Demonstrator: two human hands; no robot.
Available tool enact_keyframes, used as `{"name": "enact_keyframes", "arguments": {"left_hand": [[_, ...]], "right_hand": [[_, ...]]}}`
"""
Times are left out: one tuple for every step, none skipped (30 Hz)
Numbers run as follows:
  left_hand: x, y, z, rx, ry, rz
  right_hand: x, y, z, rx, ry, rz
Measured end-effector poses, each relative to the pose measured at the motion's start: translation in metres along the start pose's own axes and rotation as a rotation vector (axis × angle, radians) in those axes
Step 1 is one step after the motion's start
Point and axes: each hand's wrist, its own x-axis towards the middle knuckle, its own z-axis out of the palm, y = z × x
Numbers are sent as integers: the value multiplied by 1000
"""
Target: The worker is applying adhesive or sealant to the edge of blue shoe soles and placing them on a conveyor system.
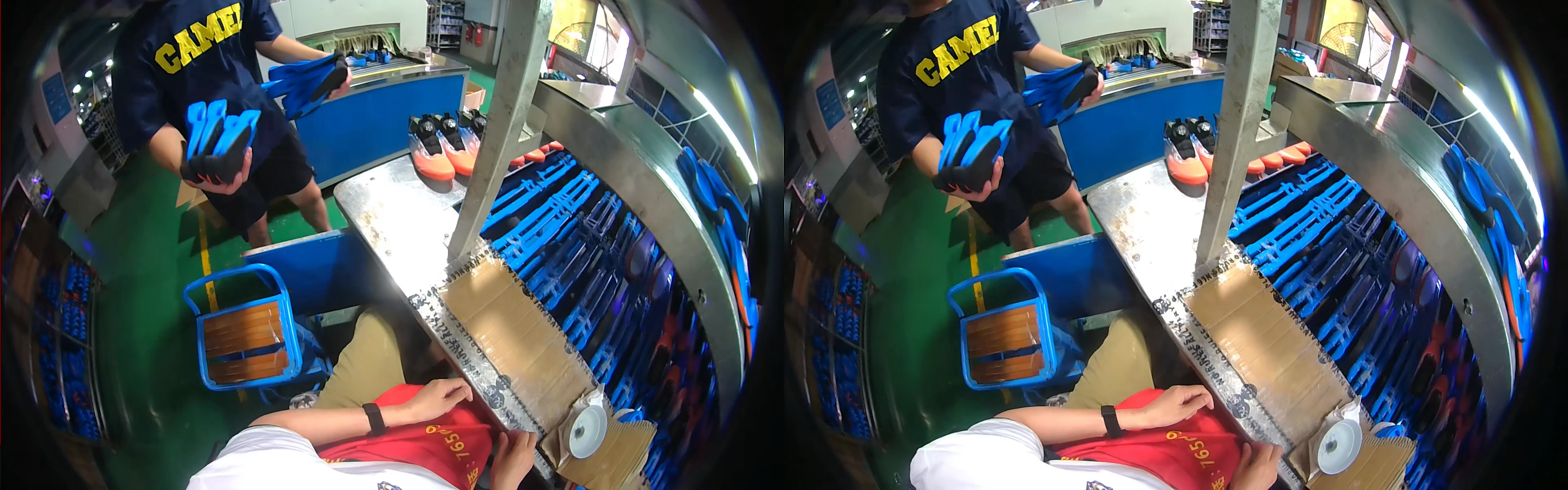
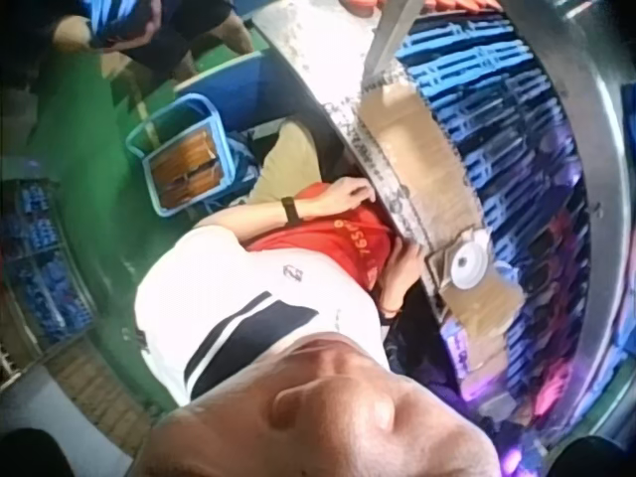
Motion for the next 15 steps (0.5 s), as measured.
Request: {"name": "enact_keyframes", "arguments": {"left_hand": [[0,1,1,8,-1,6],[0,2,1,6,-9,-1],[-1,3,1,41,-6,3],[0,7,0,77,-5,5],[-1,11,-1,73,-27,-40],[-1,12,-1,71,-36,-48],[-1,11,0,72,-30,-43],[-1,11,1,73,-26,-37],[-1,10,2,103,-16,-11],[1,4,3,100,-27,-19],[2,-1,4,120,-3,59],[3,-5,6,139,21,138],[2,-8,7,112,15,118],[2,-6,7,113,7,111],[2,-3,6,119,1,96]], "right_hand": [[-1,1,1,3,1,7],[-1,7,6,0,-3,17],[0,14,12,-6,11,-8],[-2,19,15,-11,23,-31],[2,10,12,27,55,-43],[3,9,11,24,50,-31],[3,11,12,44,46,-3],[3,12,13,63,42,27],[4,13,13,37,40,51],[5,13,14,33,36,64],[5,13,14,36,31,63],[6,14,14,39,27,61],[6,14,12,31,22,49],[7,14,12,31,19,59],[8,13,12,22,26,47]]}}
